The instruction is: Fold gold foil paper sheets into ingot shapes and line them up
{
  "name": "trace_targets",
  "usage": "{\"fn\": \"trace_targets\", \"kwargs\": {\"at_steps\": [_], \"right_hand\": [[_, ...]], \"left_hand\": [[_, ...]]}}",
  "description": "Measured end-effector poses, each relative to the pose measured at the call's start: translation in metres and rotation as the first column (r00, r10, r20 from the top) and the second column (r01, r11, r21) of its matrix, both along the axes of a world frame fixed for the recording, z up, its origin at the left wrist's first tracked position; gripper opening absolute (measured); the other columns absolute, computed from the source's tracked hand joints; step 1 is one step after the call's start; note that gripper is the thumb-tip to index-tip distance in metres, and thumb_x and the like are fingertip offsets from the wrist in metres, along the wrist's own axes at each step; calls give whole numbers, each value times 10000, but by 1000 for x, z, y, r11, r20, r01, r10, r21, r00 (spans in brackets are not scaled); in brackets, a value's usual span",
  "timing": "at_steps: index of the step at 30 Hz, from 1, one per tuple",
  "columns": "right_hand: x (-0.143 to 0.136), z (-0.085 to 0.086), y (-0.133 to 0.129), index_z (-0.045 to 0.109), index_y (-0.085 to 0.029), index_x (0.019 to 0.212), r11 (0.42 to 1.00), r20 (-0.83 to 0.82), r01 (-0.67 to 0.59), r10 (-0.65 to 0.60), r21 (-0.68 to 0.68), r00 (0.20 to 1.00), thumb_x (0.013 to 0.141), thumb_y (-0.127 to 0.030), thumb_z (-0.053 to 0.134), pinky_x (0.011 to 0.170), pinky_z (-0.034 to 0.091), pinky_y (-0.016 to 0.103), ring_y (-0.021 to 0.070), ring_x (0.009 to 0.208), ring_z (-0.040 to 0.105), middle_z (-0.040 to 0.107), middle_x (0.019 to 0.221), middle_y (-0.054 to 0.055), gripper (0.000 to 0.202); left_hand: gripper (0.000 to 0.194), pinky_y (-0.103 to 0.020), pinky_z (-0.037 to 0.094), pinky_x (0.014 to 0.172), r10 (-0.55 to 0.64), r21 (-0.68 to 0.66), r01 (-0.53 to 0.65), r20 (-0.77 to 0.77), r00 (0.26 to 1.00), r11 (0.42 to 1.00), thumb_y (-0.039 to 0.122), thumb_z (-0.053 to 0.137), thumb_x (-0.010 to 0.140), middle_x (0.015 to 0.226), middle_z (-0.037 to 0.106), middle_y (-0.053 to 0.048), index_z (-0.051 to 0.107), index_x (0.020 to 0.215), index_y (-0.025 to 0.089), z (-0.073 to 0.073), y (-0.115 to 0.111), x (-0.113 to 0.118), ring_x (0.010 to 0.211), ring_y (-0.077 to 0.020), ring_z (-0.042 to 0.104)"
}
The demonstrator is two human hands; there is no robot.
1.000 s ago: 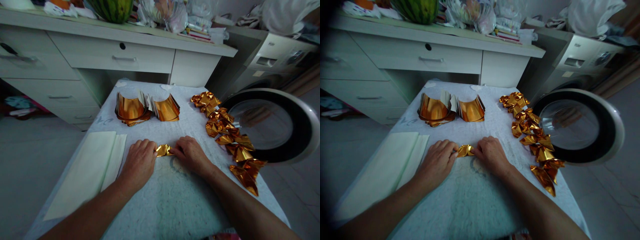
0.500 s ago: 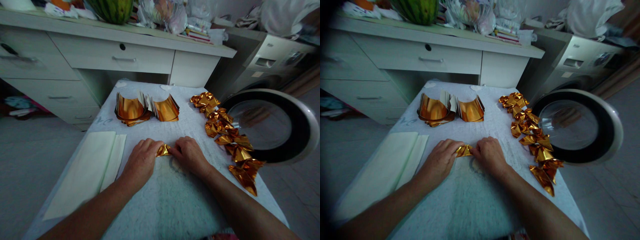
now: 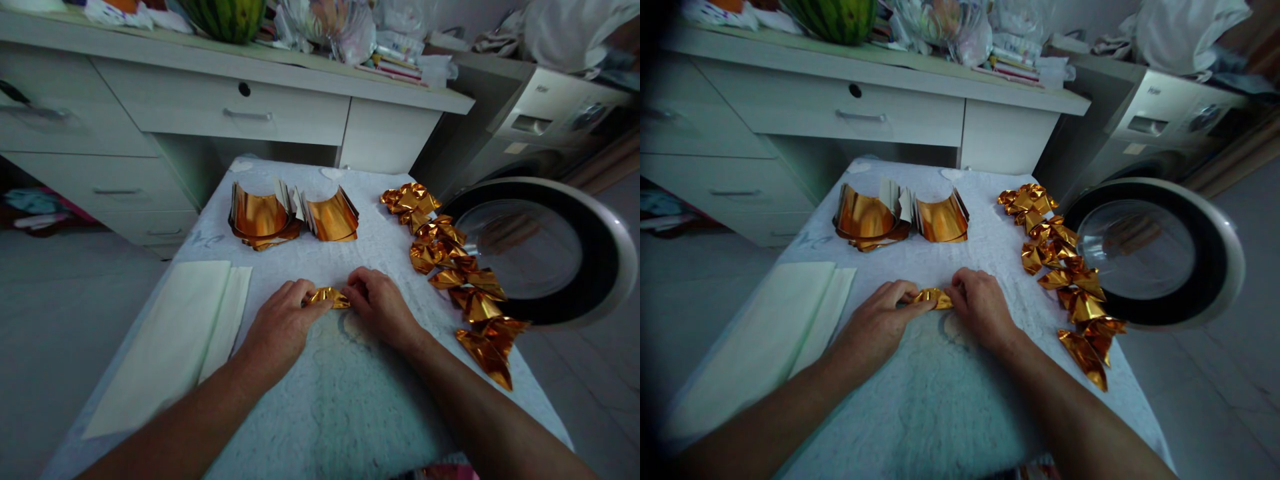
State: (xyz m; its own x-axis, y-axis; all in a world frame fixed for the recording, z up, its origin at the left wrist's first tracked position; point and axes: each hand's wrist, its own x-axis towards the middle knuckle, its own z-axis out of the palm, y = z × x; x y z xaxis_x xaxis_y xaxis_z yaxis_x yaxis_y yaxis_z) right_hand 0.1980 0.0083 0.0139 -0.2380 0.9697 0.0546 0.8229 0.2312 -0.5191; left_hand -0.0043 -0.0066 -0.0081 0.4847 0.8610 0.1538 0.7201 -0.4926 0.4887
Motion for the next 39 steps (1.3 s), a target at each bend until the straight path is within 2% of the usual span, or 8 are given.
{"fn": "trace_targets", "kwargs": {"at_steps": [3,5,8,12,19,28,32,39], "right_hand": [[-1,2,-5,574,-185,897,994,-134,-105,108,28,985,875,-144,515,692,393,257,147,728,531,606,789,15,75],[-3,3,-7,561,-186,873,978,-141,-203,206,41,968,822,-89,494,706,400,256,153,767,534,600,827,25,129],[-6,2,-8,556,-183,839,966,-93,-254,258,48,962,768,-54,496,727,395,269,164,793,521,590,818,29,159],[-11,-1,-7,579,-174,839,965,-53,-255,258,60,965,838,-96,511,769,379,287,171,819,513,597,828,35,103],[-16,0,-9,612,-176,871,982,43,-190,188,26,981,896,-138,507,786,323,316,184,841,483,606,875,35,115],[-22,2,-10,602,-187,852,995,78,-94,96,-31,992,875,-146,509,779,306,332,205,870,473,593,879,36,105],[-24,0,-10,596,-193,839,997,68,-77,77,-11,995,874,-145,505,777,310,332,198,851,472,587,868,28,110],[-24,-2,-11,586,-197,864,997,87,-76,75,4,993,891,-179,513,764,306,332,202,863,465,584,897,32,80]], "left_hand": [[382,-320,465,826,-13,30,14,-23,1000,999,92,439,920,983,573,-18,696,1088,320,1,1,0,959,-198,534],[409,-319,466,815,-13,39,14,-17,1000,999,65,434,903,978,577,-19,702,1082,318,0,1,0,955,-198,534],[388,-330,478,807,-14,46,14,-9,1000,999,53,446,889,968,588,-30,707,1063,281,1,2,0,946,-203,538],[356,-356,495,840,-21,40,20,33,999,999,20,463,851,969,611,-50,706,1021,217,7,2,1,940,-204,549],[151,-344,503,813,28,-7,-27,166,986,1000,131,580,869,899,602,-27,703,902,212,11,7,5,887,-185,575],[207,-319,480,800,77,-127,-51,208,975,991,60,548,862,898,586,-29,700,913,191,13,11,7,874,-174,585],[286,-312,480,807,73,-142,-41,229,971,989,27,497,860,905,589,-21,696,952,209,11,11,4,882,-169,590],[281,-315,485,808,73,-126,-44,232,970,991,32,487,866,911,582,-23,688,957,207,10,11,4,882,-170,583]]}}
